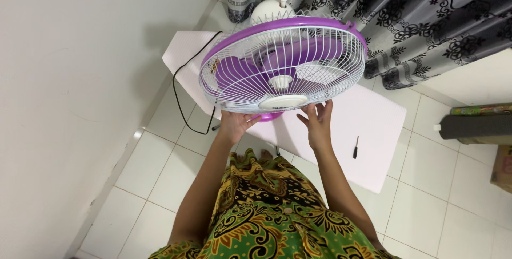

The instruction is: The person reassembles a purple electric fan by attaching the inner and outer wire cages to the fan head and securing them with a screw. The person uses a screwdriver to tighten the screw at the back of the fan.

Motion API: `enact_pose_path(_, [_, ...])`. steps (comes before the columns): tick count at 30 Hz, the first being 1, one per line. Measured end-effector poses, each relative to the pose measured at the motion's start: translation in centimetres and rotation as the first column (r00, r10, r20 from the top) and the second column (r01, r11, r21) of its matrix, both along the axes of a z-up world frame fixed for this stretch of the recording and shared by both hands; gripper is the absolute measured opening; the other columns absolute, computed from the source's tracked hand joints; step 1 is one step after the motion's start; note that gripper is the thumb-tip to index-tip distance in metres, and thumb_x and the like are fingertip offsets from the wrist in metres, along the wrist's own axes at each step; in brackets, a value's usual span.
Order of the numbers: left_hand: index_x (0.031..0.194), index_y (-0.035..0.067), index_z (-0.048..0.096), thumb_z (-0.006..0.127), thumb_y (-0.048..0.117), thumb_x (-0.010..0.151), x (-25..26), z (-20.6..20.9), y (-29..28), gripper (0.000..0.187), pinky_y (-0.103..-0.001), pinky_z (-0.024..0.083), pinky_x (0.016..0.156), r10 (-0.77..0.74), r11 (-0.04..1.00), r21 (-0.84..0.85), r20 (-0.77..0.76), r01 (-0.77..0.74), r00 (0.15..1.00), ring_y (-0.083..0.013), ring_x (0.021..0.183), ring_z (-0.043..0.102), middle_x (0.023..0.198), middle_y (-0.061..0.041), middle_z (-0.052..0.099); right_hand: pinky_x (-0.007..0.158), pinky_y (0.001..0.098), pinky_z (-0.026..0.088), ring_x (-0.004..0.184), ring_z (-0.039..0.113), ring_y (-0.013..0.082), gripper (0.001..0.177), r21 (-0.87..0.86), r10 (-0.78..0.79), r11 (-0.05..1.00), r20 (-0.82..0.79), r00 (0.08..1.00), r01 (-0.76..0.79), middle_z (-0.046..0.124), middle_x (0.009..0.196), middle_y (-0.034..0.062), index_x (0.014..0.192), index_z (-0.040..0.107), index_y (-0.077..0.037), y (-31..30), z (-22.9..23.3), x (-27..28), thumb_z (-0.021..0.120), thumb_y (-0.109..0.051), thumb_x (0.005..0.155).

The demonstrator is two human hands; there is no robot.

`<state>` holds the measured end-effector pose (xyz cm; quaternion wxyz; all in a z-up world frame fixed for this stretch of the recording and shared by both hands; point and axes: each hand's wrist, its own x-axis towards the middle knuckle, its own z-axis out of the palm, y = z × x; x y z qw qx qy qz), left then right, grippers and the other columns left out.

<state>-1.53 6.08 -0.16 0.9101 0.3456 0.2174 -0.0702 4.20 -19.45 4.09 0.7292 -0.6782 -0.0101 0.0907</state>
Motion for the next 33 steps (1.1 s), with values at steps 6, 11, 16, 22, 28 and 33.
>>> enact_pose_path(6, [0.149,0.009,0.041,0.015,0.073,0.095,0.0,-0.8,0.6,0.088,-0.057,0.037,0.115,-0.025,0.993,-0.116,0.036,0.029,0.999,-0.0356,0.136,0.051,0.15,-0.017,0.051,0.091,0.0438,0.06,0.12,0.065,0.0313,0.059,-0.025,-0.025,0.999,0.036,0.999,0.025,0.046,0.144,0.024,0.144,0.018,-0.006,-0.1,0.2,-0.3,0.054,-0.032,0.104])
enact_pose_path(11, [0.15,0.006,0.042,0.018,0.076,0.095,-0.2,-0.7,0.7,0.092,-0.061,0.038,0.117,0.036,0.975,-0.222,0.106,-0.011,0.994,-0.0369,0.136,0.053,0.146,-0.019,0.055,0.088,0.044,0.059,0.115,0.069,0.0312,0.052,-0.055,-0.012,0.998,0.043,0.999,0.014,0.052,0.136,0.0252,0.14,0.019,-0.006,-0.1,0.6,-0.8,0.049,-0.033,0.107])
enact_pose_path(16, [0.148,0.003,0.044,0.021,0.078,0.095,-0.3,0.0,0.1,0.094,-0.066,0.041,0.113,0.084,0.946,-0.323,0.146,-0.033,0.986,-0.0394,0.129,0.055,0.141,-0.021,0.057,0.088,0.0451,0.057,0.108,0.071,0.033,0.044,-0.076,-0.018,0.997,-0.02,1.0,0.016,0.058,0.128,0.0206,0.128,0.027,-0.006,-0.5,1.6,-0.7,0.035,-0.045,0.108])
enact_pose_path(22, [0.145,0.005,0.046,0.02,0.078,0.092,0.1,-1.4,0.5,0.094,-0.062,0.042,0.112,0.071,0.94,-0.339,0.095,-0.035,0.993,-0.0376,0.128,0.058,0.14,-0.021,0.058,0.092,0.0481,0.057,0.111,0.071,0.035,0.052,-0.149,-0.04,0.988,-0.089,0.995,0.027,0.057,0.114,0.0199,0.123,0.032,-0.005,-1.2,2.0,-0.7,0.023,-0.054,0.108])
enact_pose_path(28, [0.142,-0.006,0.05,0.021,0.076,0.111,0.4,-3.4,0.4,0.092,-0.059,0.038,0.122,0.105,0.827,-0.534,0.453,0.176,0.885,-0.0343,0.118,0.062,0.127,-0.024,0.062,0.113,0.0489,0.047,0.138,0.053,0.0387,0.068,-0.445,-0.236,0.858,0.102,0.966,0.256,0.054,0.142,0.026,0.156,0.029,-0.003,-1.7,7.3,1.2,0.025,-0.052,0.11])
enact_pose_path(33, [0.136,0.001,0.053,0.024,0.08,0.099,0.9,-2.8,0.1,0.092,-0.056,0.046,0.114,0.102,0.95,-0.309,0.186,-0.041,0.977,-0.0288,0.11,0.06,0.118,-0.02,0.06,0.135,0.0498,0.032,0.156,0.037,0.0347,0.058,-0.292,0.104,0.93,0.794,0.6,0.226,0.038,0.164,0.0244,0.16,0.041,-0.007,-1.4,18.9,3.4,0.046,-0.046,0.117])
